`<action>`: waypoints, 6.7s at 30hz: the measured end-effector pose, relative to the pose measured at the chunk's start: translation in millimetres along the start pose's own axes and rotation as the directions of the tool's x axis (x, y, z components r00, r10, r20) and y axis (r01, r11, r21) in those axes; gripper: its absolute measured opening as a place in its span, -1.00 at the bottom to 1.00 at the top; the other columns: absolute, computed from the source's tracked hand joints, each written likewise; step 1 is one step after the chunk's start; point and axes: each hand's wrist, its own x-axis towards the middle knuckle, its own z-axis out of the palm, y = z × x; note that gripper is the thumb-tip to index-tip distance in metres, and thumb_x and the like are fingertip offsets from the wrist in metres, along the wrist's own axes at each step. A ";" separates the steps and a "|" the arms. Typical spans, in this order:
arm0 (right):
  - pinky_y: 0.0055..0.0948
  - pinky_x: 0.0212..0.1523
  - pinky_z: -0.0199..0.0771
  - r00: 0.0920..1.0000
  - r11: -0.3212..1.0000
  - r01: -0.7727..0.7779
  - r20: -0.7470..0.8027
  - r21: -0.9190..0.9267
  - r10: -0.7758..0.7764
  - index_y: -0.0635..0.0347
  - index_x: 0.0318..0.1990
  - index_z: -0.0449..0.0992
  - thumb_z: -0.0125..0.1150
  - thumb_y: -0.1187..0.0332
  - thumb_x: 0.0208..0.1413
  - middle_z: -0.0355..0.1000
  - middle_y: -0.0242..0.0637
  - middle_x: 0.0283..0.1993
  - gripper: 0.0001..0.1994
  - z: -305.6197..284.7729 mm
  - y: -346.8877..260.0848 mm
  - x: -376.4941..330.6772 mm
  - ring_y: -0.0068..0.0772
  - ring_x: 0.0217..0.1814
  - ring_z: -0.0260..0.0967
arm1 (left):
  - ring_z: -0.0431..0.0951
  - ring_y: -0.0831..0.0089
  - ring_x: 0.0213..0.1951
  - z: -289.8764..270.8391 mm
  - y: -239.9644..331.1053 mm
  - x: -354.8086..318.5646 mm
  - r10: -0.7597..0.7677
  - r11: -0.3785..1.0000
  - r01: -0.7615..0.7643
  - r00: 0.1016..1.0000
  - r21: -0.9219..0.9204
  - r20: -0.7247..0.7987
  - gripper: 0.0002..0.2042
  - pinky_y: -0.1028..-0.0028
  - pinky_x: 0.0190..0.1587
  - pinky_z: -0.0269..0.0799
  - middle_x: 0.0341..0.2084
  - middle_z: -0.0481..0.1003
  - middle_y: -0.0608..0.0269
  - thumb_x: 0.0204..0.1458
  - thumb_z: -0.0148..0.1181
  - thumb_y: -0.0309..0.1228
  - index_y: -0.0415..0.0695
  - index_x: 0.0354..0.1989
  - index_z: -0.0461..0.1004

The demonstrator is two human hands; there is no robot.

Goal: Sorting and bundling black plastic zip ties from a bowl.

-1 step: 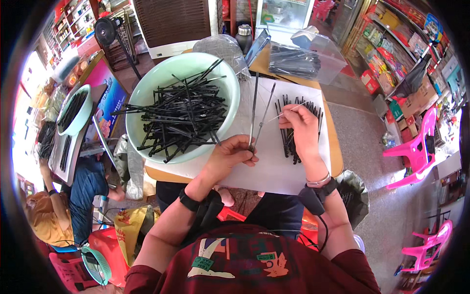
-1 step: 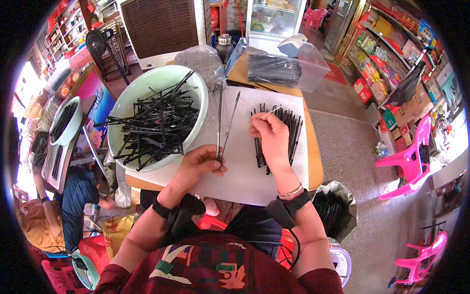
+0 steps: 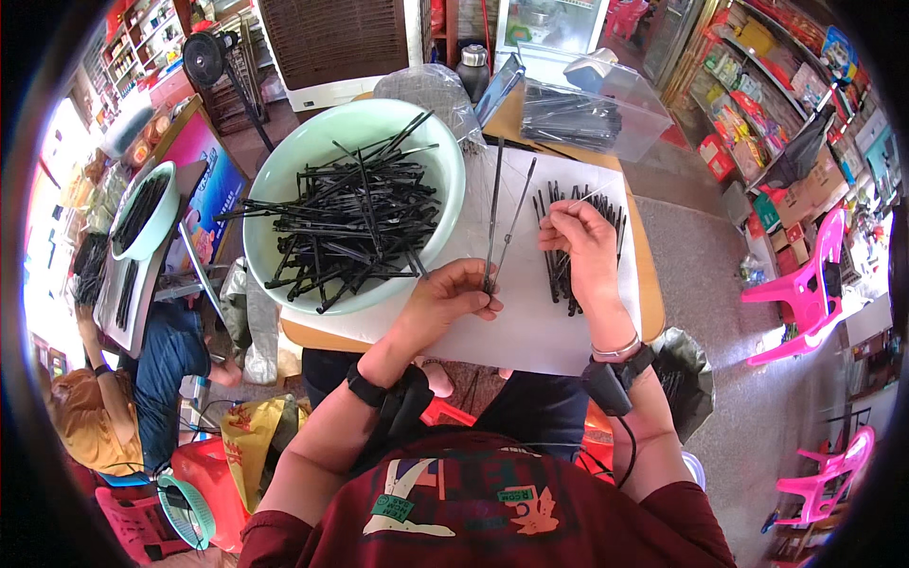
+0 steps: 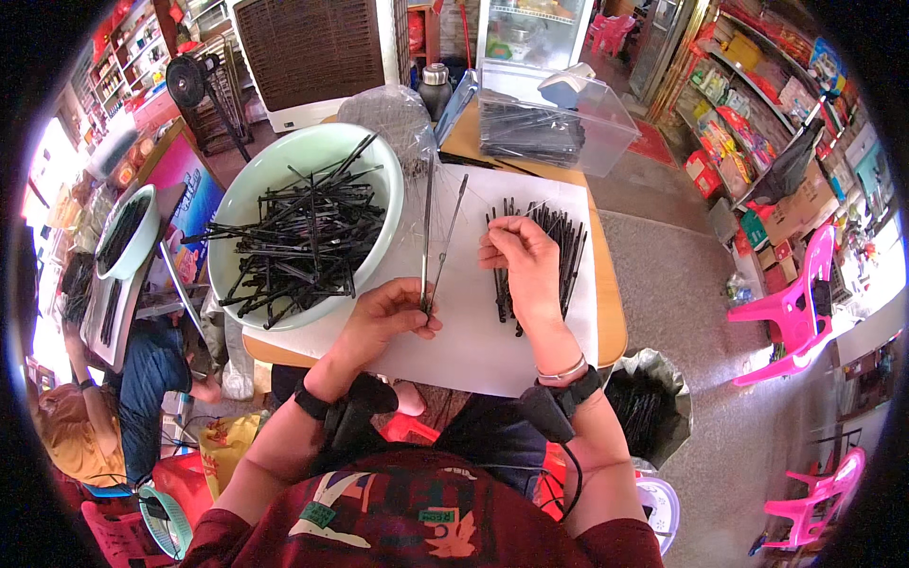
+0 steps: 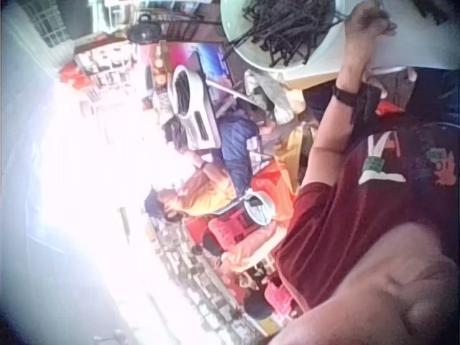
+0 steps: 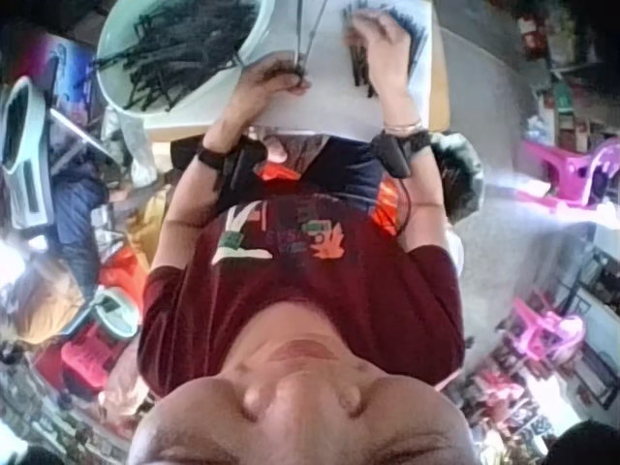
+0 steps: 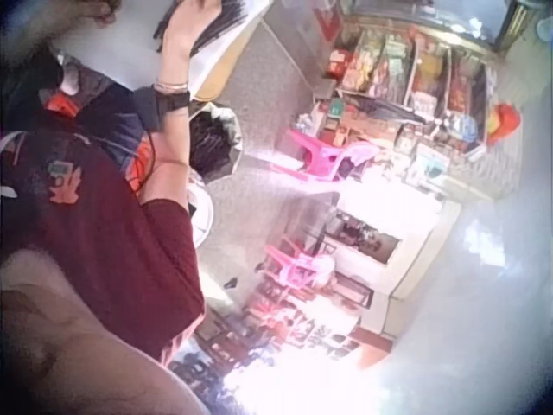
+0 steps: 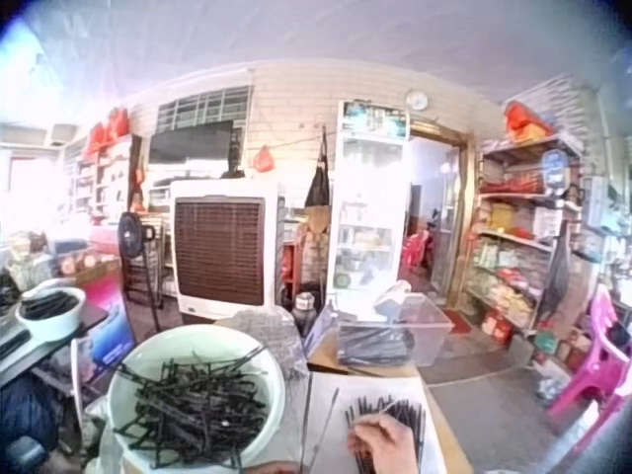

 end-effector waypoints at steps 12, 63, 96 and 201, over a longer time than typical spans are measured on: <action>-0.43 -0.34 0.55 0.963 0.966 -0.154 0.249 0.207 0.100 0.32 -0.25 0.40 0.00 0.47 0.13 0.41 -0.28 -0.41 -0.89 4.8 19.7 -10.2 -0.43 -0.41 0.45 | 0.56 0.39 -0.28 1.2 4.2 2.7 0.016 0.999 -0.016 1.000 0.037 -0.008 -0.67 0.50 -0.24 0.51 -0.28 0.45 0.16 0.02 0.05 -0.68 -0.24 0.00 0.34; -0.49 -0.46 0.50 0.936 0.951 -0.282 0.252 0.126 0.244 0.32 -0.27 0.41 0.09 0.42 0.07 0.43 -0.28 -0.45 -0.85 2.2 21.4 -11.0 -0.43 -0.51 0.43 | 0.57 0.43 -0.33 2.8 2.9 0.7 -0.050 0.997 0.044 0.995 0.068 0.081 -0.75 0.53 -0.29 0.52 -0.38 0.45 0.21 0.03 0.08 -0.64 -0.24 -0.08 0.35; -0.47 -0.36 0.51 0.900 0.992 -0.116 0.416 -0.048 0.125 0.31 -0.08 0.31 -0.04 0.49 0.15 0.37 -0.24 -0.32 -0.80 7.9 10.6 -48.4 -0.42 -0.38 0.42 | 0.36 0.70 -0.42 19.0 7.8 1.1 0.021 0.931 0.032 0.990 0.365 -0.141 -0.85 0.62 -0.37 0.30 -0.50 0.42 0.43 0.04 0.17 -0.45 -0.21 -0.24 0.46; -0.18 -0.18 0.44 0.923 0.119 0.376 0.383 -0.919 0.032 0.29 -0.37 0.52 0.10 0.41 -0.05 0.42 -0.06 -0.28 -0.86 25.3 21.2 3.9 -0.03 -0.17 0.44 | 0.54 0.39 -0.28 12.5 -4.0 -17.4 0.058 0.997 -0.055 0.997 0.045 -0.057 -0.71 0.48 -0.23 0.51 -0.32 0.43 0.19 0.06 0.02 -0.64 -0.26 -0.01 0.27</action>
